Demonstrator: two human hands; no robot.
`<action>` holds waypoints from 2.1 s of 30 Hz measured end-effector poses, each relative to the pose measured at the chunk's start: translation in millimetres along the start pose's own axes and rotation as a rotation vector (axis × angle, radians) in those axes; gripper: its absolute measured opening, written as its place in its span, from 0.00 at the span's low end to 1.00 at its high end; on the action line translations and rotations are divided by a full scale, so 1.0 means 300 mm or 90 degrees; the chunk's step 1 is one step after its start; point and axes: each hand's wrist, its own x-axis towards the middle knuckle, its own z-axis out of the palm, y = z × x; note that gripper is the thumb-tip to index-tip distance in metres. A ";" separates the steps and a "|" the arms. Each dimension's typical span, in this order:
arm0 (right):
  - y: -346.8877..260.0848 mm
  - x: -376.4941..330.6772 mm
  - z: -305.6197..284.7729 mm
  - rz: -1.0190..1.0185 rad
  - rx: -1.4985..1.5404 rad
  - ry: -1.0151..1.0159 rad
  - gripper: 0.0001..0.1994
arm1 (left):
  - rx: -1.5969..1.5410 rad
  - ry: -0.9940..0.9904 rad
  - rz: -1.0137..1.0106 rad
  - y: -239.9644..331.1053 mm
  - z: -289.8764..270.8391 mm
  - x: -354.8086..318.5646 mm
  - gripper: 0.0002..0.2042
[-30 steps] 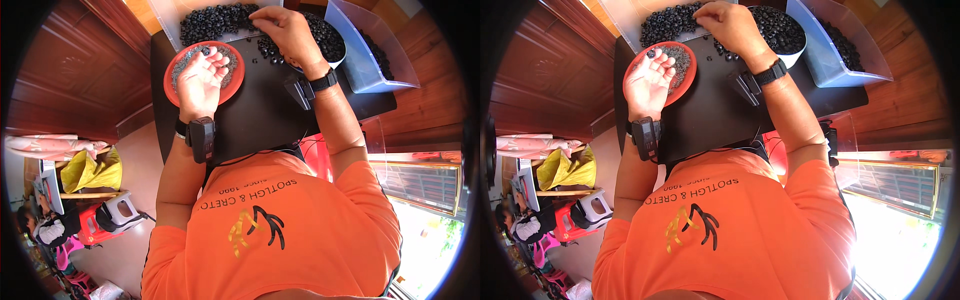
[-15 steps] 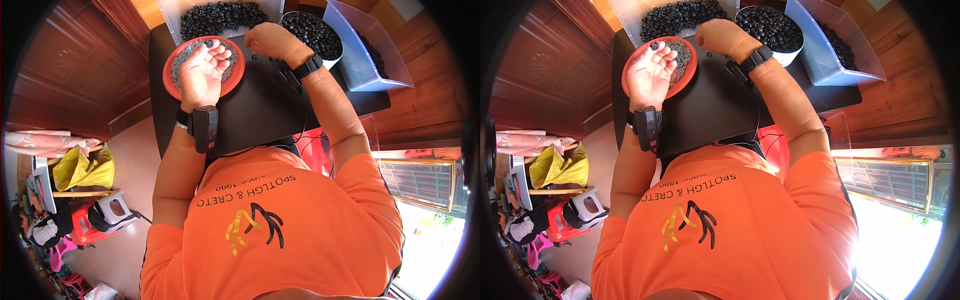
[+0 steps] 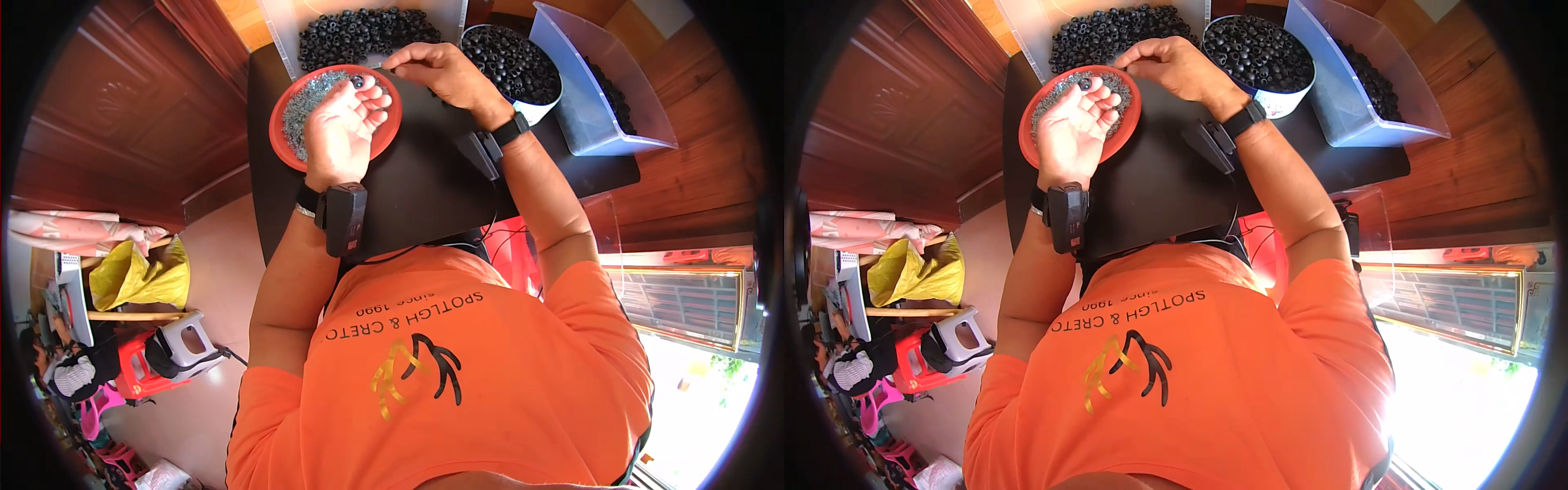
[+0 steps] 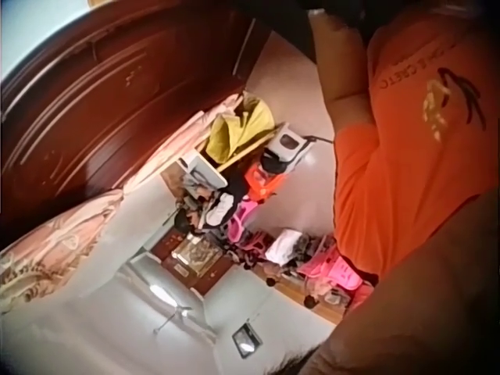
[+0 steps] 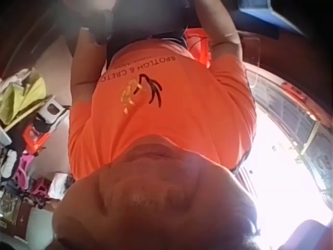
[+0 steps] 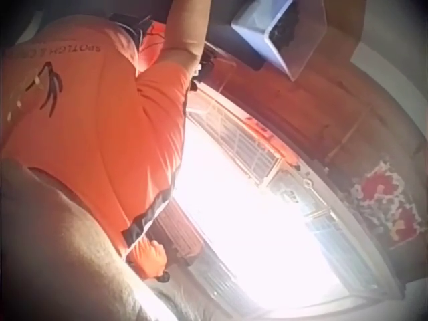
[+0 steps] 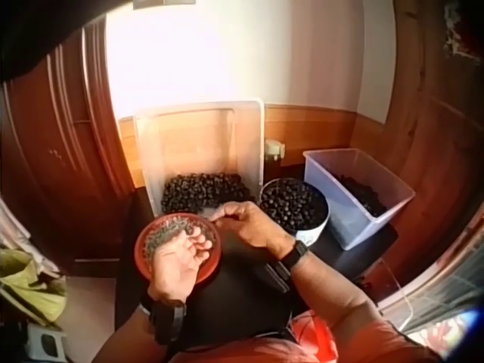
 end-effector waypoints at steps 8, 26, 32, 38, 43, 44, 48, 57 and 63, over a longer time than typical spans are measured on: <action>-0.020 -0.049 0.006 0.012 0.278 0.004 0.09 | 0.025 -0.025 -0.037 -0.022 0.034 -0.027 0.12; -0.029 -0.058 0.013 -0.002 0.347 -0.008 0.09 | 0.021 -0.054 -0.056 -0.039 0.032 -0.032 0.09; -0.032 -0.055 0.027 -0.071 0.297 0.036 0.07 | 0.018 -0.068 -0.058 -0.047 0.031 -0.030 0.09; -0.052 -0.063 0.013 -0.035 0.288 -0.008 0.07 | 0.050 -0.067 -0.049 -0.046 0.042 -0.039 0.09; -0.049 -0.061 0.026 -0.108 0.253 0.000 0.07 | 0.075 -0.057 -0.053 -0.048 0.037 -0.037 0.11; -0.048 -0.061 0.028 -0.107 0.254 -0.002 0.07 | 0.074 -0.056 -0.053 -0.049 0.033 -0.035 0.11; -0.047 -0.061 0.039 -0.118 0.178 0.005 0.06 | 0.066 -0.055 -0.056 -0.055 0.030 -0.033 0.11; -0.056 -0.063 0.051 -0.149 0.098 0.015 0.07 | 0.006 -0.055 -0.106 -0.057 0.015 -0.028 0.13; -0.051 -0.065 0.046 -0.035 0.271 -0.001 0.08 | 0.015 -0.040 -0.105 -0.056 0.019 -0.030 0.14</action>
